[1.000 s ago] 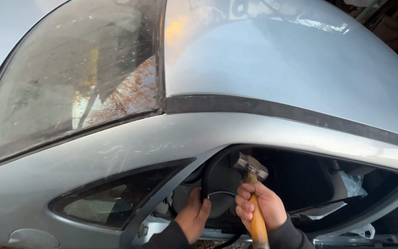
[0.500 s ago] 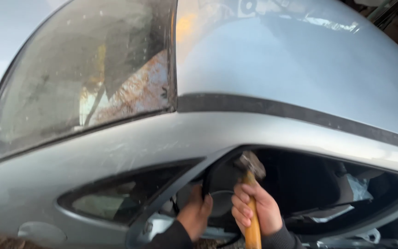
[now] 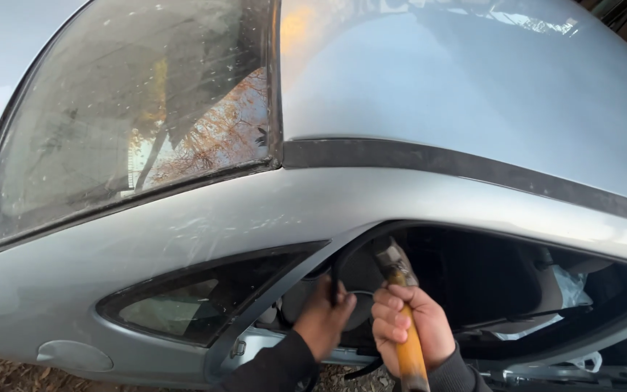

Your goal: Hammering a rubber door seal into the frame of a car to secure it.

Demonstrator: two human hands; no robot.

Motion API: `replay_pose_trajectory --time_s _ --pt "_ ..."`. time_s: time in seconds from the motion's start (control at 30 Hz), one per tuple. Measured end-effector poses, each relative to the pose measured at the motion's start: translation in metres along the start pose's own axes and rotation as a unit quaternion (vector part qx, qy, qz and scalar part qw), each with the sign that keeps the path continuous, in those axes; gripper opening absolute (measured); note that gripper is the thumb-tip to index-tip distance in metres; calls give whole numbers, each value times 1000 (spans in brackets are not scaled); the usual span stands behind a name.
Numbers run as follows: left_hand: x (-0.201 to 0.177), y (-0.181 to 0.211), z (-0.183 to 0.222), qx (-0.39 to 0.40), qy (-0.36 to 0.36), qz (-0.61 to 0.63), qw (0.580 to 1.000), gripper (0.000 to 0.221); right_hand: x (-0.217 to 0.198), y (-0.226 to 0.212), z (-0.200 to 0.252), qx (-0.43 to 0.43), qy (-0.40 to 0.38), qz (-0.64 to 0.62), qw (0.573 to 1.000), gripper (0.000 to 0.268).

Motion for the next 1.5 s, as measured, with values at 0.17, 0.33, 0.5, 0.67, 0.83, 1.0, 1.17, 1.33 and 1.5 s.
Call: replay_pose_trajectory --time_s 0.17,0.33,0.5,0.67,0.83,1.0,1.17,1.33,1.5 --pt "-12 -1 -4 -83 80 37 993 35 21 16 16 35 -78 27 996 13" --pt "-8 25 0 -78 69 -112 988 54 -10 9 16 -16 -32 92 995 11" --pt "-8 51 7 -45 85 -169 981 50 -32 -4 5 5 48 27 998 13" --pt "13 49 -1 22 57 -178 982 46 36 10 14 7 -36 97 995 13" --pt "12 77 6 -2 66 -155 986 41 -1 -20 16 -12 -27 119 992 26" --pt "27 59 -1 41 79 -130 988 40 -4 -21 12 12 15 85 996 26" --pt "42 75 -16 124 41 -204 970 35 43 -6 13 68 -6 95 993 19" --pt "38 83 -6 87 88 -100 987 57 1 -29 -7 87 10 78 993 26" --pt "28 61 -5 -8 167 -35 985 52 34 -11 10 114 4 114 987 17"
Point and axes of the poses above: each hand's wrist, its own z-axis away from the middle knuckle, its own x-axis out of the palm, y = z × x, the point moved 2 cm from there along -z, towards the middle knuckle, and after that the axes turned 8 degrees about -z, right-handed, at the moved point
